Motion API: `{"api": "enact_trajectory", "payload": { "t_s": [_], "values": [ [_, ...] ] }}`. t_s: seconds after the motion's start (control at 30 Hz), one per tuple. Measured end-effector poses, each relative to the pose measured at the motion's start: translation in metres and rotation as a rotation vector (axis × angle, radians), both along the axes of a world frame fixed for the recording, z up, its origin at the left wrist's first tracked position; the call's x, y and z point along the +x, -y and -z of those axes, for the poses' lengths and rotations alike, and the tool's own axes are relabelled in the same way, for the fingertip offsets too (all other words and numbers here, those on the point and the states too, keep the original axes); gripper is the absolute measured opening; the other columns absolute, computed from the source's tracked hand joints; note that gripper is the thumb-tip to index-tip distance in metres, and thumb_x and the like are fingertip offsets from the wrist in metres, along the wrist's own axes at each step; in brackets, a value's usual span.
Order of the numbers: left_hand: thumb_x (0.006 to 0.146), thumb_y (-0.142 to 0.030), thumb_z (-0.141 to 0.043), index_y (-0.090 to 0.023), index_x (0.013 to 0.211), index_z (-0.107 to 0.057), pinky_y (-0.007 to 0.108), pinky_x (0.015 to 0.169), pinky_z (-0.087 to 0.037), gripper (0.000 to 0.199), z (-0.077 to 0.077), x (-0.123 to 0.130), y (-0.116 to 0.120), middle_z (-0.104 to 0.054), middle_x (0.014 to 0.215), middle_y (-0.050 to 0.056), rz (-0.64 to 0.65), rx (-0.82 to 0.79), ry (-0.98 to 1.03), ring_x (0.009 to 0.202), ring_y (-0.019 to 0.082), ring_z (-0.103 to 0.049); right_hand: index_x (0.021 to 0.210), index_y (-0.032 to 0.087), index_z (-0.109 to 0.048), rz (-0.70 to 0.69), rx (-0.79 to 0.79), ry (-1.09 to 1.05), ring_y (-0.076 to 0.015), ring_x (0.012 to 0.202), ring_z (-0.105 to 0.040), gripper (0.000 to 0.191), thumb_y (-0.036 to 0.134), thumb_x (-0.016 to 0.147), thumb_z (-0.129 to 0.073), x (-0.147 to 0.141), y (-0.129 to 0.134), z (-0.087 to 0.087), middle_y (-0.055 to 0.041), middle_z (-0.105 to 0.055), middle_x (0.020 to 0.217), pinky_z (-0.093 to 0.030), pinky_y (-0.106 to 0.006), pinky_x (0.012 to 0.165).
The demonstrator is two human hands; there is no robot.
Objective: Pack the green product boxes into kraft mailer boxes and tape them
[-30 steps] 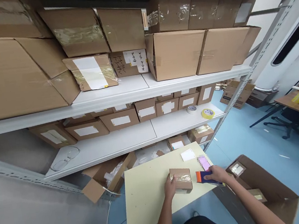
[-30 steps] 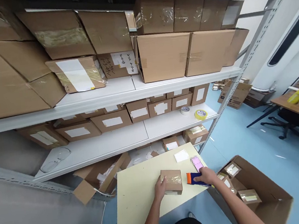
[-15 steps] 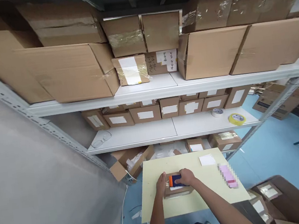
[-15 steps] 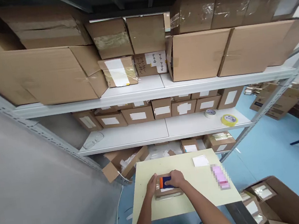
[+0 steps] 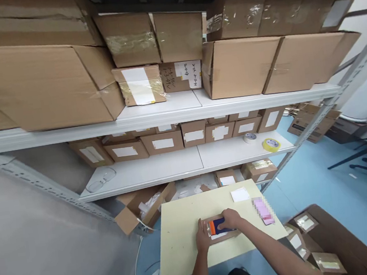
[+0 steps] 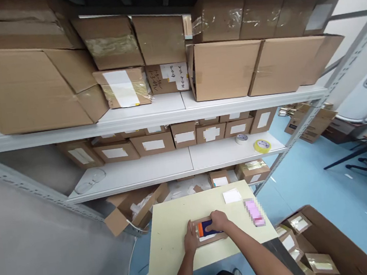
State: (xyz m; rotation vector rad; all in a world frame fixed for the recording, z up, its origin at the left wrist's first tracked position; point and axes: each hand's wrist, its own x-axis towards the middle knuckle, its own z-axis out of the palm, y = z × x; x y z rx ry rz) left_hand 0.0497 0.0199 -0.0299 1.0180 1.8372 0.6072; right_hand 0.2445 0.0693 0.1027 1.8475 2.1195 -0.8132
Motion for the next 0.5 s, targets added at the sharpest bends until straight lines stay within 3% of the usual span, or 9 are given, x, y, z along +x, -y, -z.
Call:
{"api": "enact_trajectory", "payload": {
  "t_s": [0.2,0.3,0.4,0.5],
  "values": [
    [0.100,-0.056,-0.043,-0.019,0.157,-0.046,0.045,0.107,-0.052,0.068,0.001,0.009,-0.007,-0.075,0.128,0.014,0.020,0.042,-0.042,0.122,0.037,-0.069,0.100,0.018,-0.080,0.074,0.035,0.120,-0.0333,0.103,-0.072,0.048,0.054,0.069,-0.083,0.157,0.007,-0.012,-0.0165,-0.077,0.112,-0.048,-0.032,0.078],
    [0.101,-0.054,-0.040,-0.021,0.155,-0.049,0.041,0.109,-0.051,0.064,0.004,0.006,-0.008,-0.073,0.132,0.011,0.032,0.043,-0.062,0.125,0.033,-0.068,0.100,0.019,-0.079,0.171,0.016,0.135,-0.0323,0.103,-0.071,0.044,0.052,0.072,-0.081,0.210,0.014,-0.007,-0.0150,-0.077,0.110,-0.045,-0.032,0.076],
    [0.101,-0.051,-0.037,-0.028,0.148,-0.056,0.034,0.113,-0.049,0.056,0.008,-0.002,-0.009,-0.069,0.140,0.005,0.057,0.074,-0.072,0.133,0.026,-0.063,0.099,0.019,-0.079,0.224,0.030,0.138,-0.0320,0.102,-0.070,0.044,0.051,0.069,-0.083,0.208,0.016,0.008,-0.0151,-0.077,0.110,-0.044,-0.032,0.075],
    [0.101,-0.049,-0.034,-0.033,0.137,-0.066,0.027,0.115,-0.046,0.050,0.011,-0.026,-0.008,-0.066,0.144,-0.003,0.056,0.101,-0.108,0.140,0.021,-0.057,0.089,0.018,-0.079,0.228,0.020,0.043,-0.0282,0.092,-0.071,0.038,0.050,0.069,-0.083,0.169,0.015,0.024,-0.0120,-0.078,0.097,-0.042,-0.029,0.069]
  ]
}}
